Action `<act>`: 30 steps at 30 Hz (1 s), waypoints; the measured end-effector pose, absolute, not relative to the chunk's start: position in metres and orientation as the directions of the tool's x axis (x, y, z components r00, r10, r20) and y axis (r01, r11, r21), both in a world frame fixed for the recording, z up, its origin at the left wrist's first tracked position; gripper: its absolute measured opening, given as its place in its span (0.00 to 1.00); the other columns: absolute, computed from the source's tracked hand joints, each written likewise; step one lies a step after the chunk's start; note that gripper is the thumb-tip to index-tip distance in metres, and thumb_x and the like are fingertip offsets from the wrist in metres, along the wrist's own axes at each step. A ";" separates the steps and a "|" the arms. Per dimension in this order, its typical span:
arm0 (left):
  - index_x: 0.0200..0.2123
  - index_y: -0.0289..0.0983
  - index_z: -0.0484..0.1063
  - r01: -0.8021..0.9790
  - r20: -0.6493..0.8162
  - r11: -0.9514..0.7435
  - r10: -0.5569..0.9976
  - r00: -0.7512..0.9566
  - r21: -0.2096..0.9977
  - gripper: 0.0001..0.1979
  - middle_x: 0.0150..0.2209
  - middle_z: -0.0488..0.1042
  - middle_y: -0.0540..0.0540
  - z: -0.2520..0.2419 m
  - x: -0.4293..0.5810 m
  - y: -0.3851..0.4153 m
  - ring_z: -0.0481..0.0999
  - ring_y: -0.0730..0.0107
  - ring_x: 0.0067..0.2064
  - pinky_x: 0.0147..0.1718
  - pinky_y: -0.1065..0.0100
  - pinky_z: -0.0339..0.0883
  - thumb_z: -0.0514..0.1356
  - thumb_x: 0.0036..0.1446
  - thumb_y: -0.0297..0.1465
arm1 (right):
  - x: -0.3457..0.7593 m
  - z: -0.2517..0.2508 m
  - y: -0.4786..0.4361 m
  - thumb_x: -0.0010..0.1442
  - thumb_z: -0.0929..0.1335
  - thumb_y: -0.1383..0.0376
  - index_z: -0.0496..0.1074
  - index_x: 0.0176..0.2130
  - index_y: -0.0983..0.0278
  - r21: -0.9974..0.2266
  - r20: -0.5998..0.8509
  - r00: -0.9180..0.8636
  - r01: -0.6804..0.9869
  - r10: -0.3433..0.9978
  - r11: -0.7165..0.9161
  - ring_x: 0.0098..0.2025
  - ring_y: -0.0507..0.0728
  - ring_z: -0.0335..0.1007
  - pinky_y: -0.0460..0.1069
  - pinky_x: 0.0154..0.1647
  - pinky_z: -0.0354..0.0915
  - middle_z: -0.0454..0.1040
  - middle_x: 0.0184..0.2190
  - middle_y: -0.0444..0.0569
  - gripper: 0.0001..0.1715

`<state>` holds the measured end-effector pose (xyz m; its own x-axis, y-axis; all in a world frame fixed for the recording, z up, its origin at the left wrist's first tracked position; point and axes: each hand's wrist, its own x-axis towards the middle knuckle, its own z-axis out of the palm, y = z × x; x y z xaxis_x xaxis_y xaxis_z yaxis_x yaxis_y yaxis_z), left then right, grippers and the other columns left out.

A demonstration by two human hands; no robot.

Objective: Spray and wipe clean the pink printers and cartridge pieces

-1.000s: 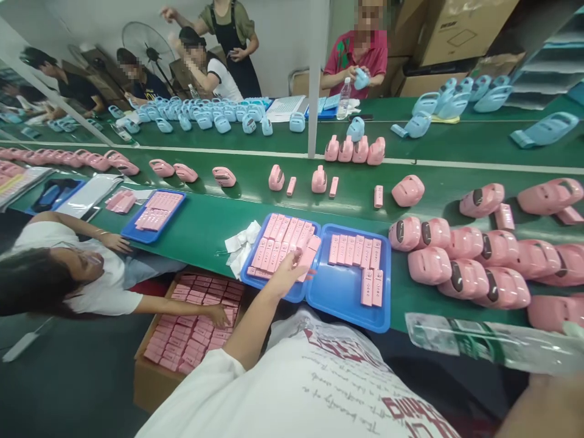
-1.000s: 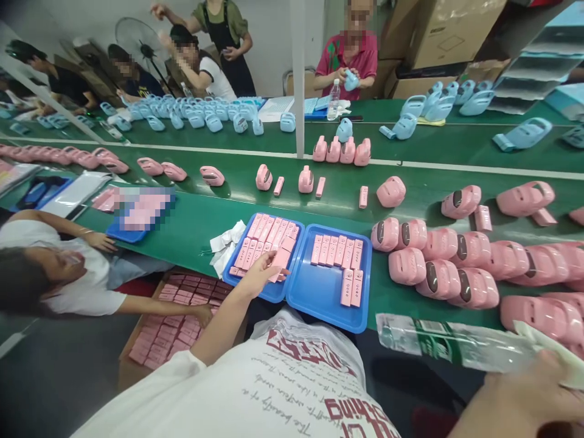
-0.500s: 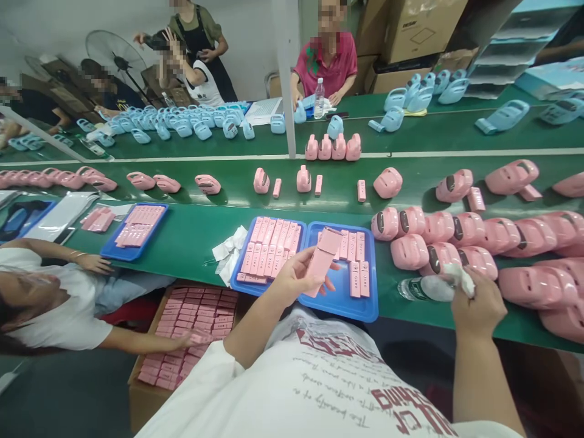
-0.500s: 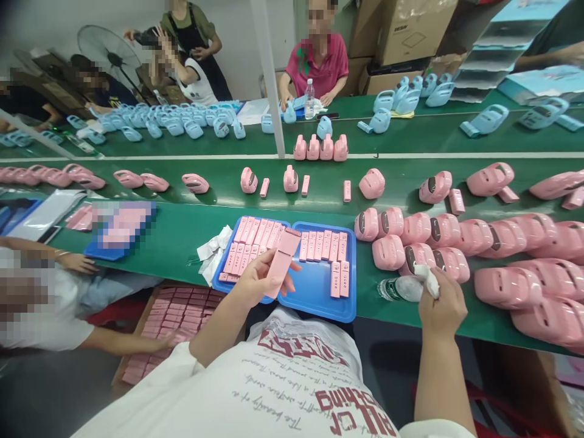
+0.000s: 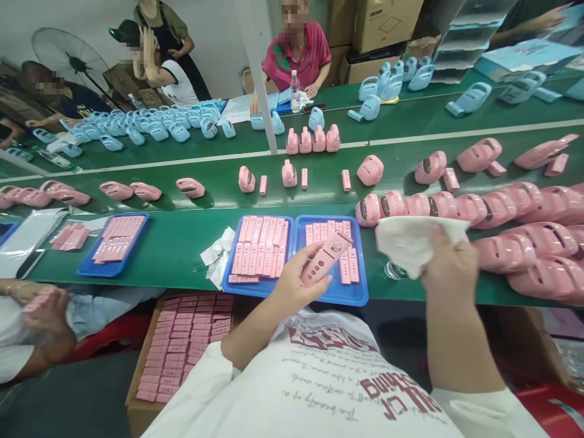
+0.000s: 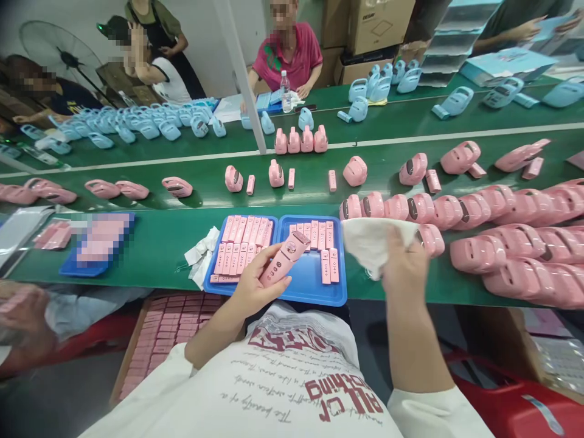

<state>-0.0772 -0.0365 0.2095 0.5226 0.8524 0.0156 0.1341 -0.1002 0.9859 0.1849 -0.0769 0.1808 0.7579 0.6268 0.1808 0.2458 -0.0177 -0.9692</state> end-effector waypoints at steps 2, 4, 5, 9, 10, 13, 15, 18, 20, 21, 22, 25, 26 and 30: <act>0.60 0.42 0.63 0.148 -0.035 -0.051 0.849 0.527 0.988 0.28 0.56 0.69 0.41 0.202 -0.072 -0.039 0.74 0.62 0.48 0.46 0.64 0.69 0.62 0.57 0.40 | 0.148 0.186 -0.072 0.59 0.66 0.46 0.74 0.40 0.71 -0.982 0.113 0.632 0.190 0.767 -0.011 0.21 0.54 0.67 0.48 0.19 0.65 0.73 0.23 0.50 0.30; 0.62 0.41 0.60 0.122 -0.097 0.037 0.839 0.536 0.992 0.28 0.53 0.70 0.39 0.192 -0.067 -0.041 0.75 0.67 0.39 0.37 0.66 0.71 0.55 0.62 0.45 | 0.115 0.186 -0.067 0.64 0.62 0.50 0.76 0.45 0.68 -0.955 0.229 0.437 0.276 0.870 0.113 0.33 0.58 0.76 0.51 0.30 0.74 0.79 0.35 0.54 0.26; 0.62 0.40 0.59 0.091 -0.121 0.085 0.826 0.550 0.992 0.28 0.50 0.71 0.39 0.187 -0.065 -0.043 0.75 0.70 0.34 0.33 0.67 0.70 0.52 0.63 0.47 | 0.101 0.183 -0.065 0.65 0.61 0.53 0.74 0.51 0.65 -0.906 0.349 0.346 0.361 0.871 0.219 0.42 0.60 0.77 0.53 0.39 0.75 0.78 0.44 0.55 0.25; 0.60 0.39 0.59 -0.029 -0.153 0.201 0.824 0.545 0.979 0.29 0.47 0.73 0.41 0.174 -0.062 -0.044 0.76 0.66 0.38 0.34 0.66 0.71 0.53 0.62 0.50 | 0.070 0.162 -0.070 0.68 0.57 0.65 0.47 0.69 0.56 -0.654 0.631 0.138 0.624 0.763 0.428 0.69 0.62 0.48 0.62 0.64 0.60 0.54 0.68 0.52 0.33; 0.57 0.39 0.61 -0.047 -0.152 0.202 0.853 0.499 0.978 0.29 0.48 0.73 0.41 0.173 -0.063 -0.042 0.76 0.64 0.43 0.38 0.65 0.72 0.55 0.60 0.50 | 0.066 0.155 -0.073 0.68 0.57 0.66 0.42 0.70 0.56 -0.591 0.667 0.069 0.655 0.742 0.471 0.71 0.62 0.43 0.63 0.66 0.58 0.50 0.69 0.52 0.35; 0.50 0.40 0.67 -0.114 -0.186 0.229 0.934 0.305 0.967 0.31 0.49 0.74 0.43 0.169 -0.065 -0.035 0.73 0.61 0.53 0.50 0.65 0.68 0.58 0.53 0.56 | 0.060 0.139 -0.083 0.67 0.57 0.68 0.41 0.70 0.64 -0.388 0.735 -0.200 0.659 0.648 0.644 0.71 0.60 0.40 0.61 0.67 0.56 0.56 0.67 0.56 0.37; 0.50 0.40 0.67 -0.197 -0.225 0.287 0.932 0.285 0.937 0.37 0.47 0.75 0.43 0.166 -0.066 -0.031 0.73 0.60 0.52 0.50 0.64 0.69 0.53 0.49 0.63 | 0.060 0.134 -0.083 0.67 0.56 0.69 0.42 0.70 0.67 -0.302 0.748 -0.303 0.638 0.591 0.708 0.71 0.59 0.41 0.61 0.67 0.55 0.62 0.64 0.56 0.36; 0.52 0.40 0.67 -0.263 -0.193 0.347 0.859 0.474 0.900 0.47 0.43 0.77 0.42 0.164 -0.062 -0.030 0.76 0.56 0.48 0.41 0.63 0.72 0.49 0.42 0.69 | 0.066 0.139 -0.072 0.67 0.56 0.67 0.42 0.70 0.66 -0.343 0.769 -0.203 0.670 0.607 0.659 0.71 0.60 0.38 0.62 0.67 0.54 0.57 0.66 0.56 0.35; 0.55 0.40 0.66 -0.268 -0.170 0.374 0.808 0.564 0.888 0.50 0.41 0.77 0.41 0.167 -0.057 -0.031 0.77 0.54 0.44 0.35 0.63 0.72 0.51 0.38 0.70 | 0.072 0.145 -0.065 0.68 0.57 0.65 0.43 0.70 0.65 -0.415 0.765 -0.090 0.688 0.637 0.595 0.71 0.61 0.35 0.63 0.67 0.54 0.52 0.68 0.57 0.35; 0.55 0.39 0.66 -0.280 -0.175 0.392 0.801 0.573 0.877 0.51 0.40 0.78 0.41 0.171 -0.054 -0.031 0.77 0.54 0.43 0.34 0.63 0.72 0.52 0.38 0.70 | 0.074 0.147 -0.064 0.68 0.57 0.65 0.44 0.70 0.66 -0.420 0.766 -0.085 0.685 0.637 0.596 0.71 0.61 0.35 0.63 0.68 0.52 0.52 0.67 0.58 0.34; 0.55 0.38 0.66 -0.306 -0.184 0.410 0.806 0.562 0.859 0.51 0.39 0.78 0.41 0.175 -0.052 -0.030 0.78 0.55 0.42 0.33 0.64 0.72 0.52 0.38 0.70 | 0.075 0.149 -0.065 0.69 0.56 0.65 0.47 0.69 0.66 -0.398 0.770 -0.129 0.668 0.624 0.629 0.71 0.60 0.37 0.62 0.69 0.51 0.56 0.66 0.58 0.33; 0.52 0.36 0.67 -0.412 -0.204 0.446 0.835 0.511 0.795 0.50 0.37 0.78 0.41 0.188 -0.049 -0.023 0.78 0.59 0.36 0.30 0.65 0.71 0.50 0.40 0.70 | 0.073 0.146 -0.079 0.69 0.55 0.64 0.57 0.66 0.66 -0.335 0.771 -0.350 0.488 0.532 0.806 0.68 0.56 0.51 0.58 0.70 0.49 0.69 0.58 0.56 0.28; 0.50 0.36 0.68 -0.435 -0.202 0.450 0.839 0.506 0.780 0.48 0.35 0.77 0.43 0.191 -0.049 -0.020 0.78 0.62 0.32 0.27 0.67 0.70 0.49 0.41 0.70 | 0.072 0.144 -0.085 0.69 0.57 0.63 0.63 0.63 0.64 -0.420 0.766 -0.323 0.403 0.556 0.813 0.66 0.55 0.57 0.57 0.69 0.52 0.73 0.55 0.54 0.26; 0.42 0.36 0.67 -0.458 -0.161 0.480 0.801 0.577 0.748 0.40 0.28 0.74 0.48 0.198 -0.055 -0.011 0.68 0.75 0.17 0.12 0.73 0.56 0.47 0.48 0.67 | 0.075 0.136 -0.097 0.66 0.62 0.54 0.75 0.49 0.61 -0.904 0.401 0.284 -0.031 0.871 0.427 0.53 0.59 0.74 0.57 0.56 0.69 0.78 0.49 0.53 0.22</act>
<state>-0.0547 -0.0113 0.1976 0.5770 0.8008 -0.1608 -0.4584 0.4804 0.7477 0.0748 -0.0965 0.1362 0.2845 0.8706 0.4014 -0.0305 0.4268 -0.9038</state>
